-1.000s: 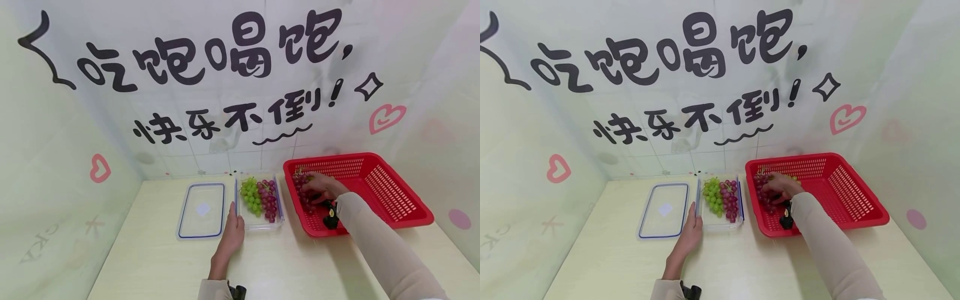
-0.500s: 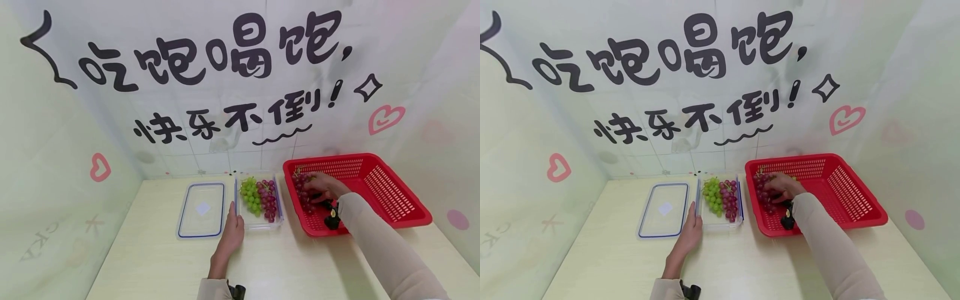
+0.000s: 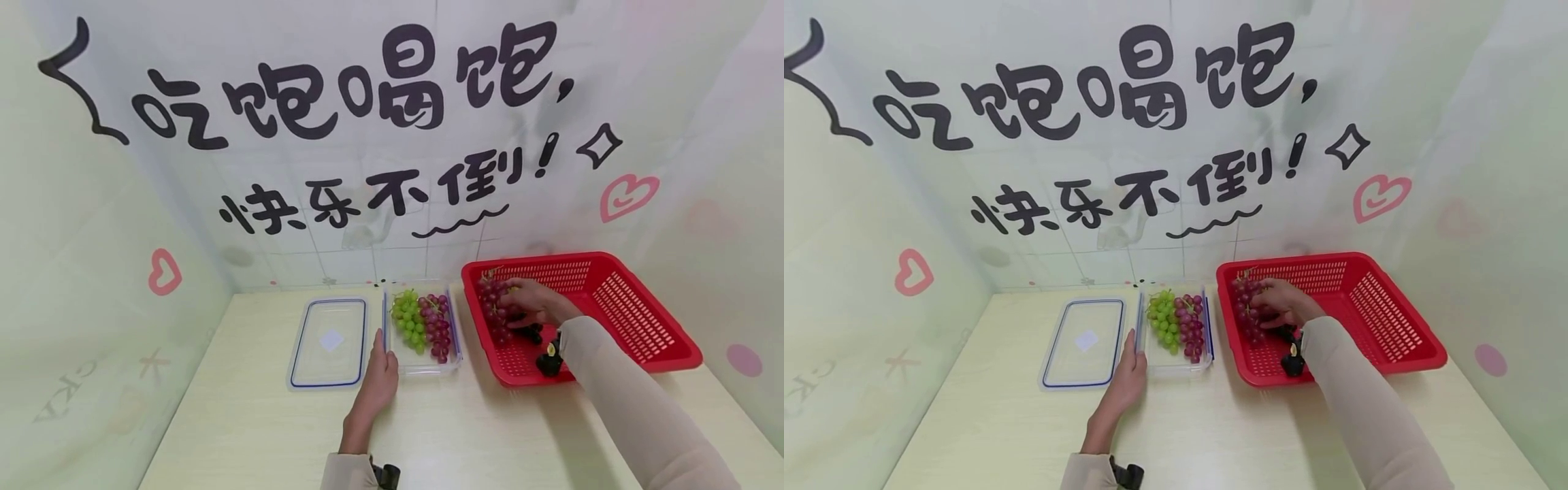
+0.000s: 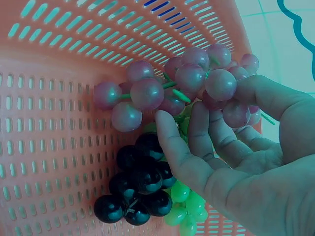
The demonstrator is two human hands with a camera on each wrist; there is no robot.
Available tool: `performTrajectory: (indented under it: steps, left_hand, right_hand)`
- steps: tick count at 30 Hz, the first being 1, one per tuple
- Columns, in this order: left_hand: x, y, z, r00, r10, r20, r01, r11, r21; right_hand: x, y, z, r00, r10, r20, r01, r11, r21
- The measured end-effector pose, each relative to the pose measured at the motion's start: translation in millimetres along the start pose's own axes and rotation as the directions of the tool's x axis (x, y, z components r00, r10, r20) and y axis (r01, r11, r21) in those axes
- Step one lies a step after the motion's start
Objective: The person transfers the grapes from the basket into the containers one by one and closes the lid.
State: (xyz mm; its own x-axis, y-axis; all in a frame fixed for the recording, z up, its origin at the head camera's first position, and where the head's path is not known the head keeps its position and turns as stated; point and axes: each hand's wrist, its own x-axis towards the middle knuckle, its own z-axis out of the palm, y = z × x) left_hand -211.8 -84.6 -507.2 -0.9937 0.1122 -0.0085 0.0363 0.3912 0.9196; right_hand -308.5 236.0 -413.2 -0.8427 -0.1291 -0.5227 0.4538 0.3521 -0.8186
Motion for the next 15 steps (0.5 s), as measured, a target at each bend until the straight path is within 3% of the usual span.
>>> performTrajectory:
  steps: [15]
  left_hand:
    - [1.0, -0.1, 1.2, 1.0, -0.005, -0.003, 0.005, 1.0, -0.007]
  right_hand:
    - [-7.9, -4.1, -10.0, 0.999, -0.035, -0.033, 0.036, 0.999, 0.017]
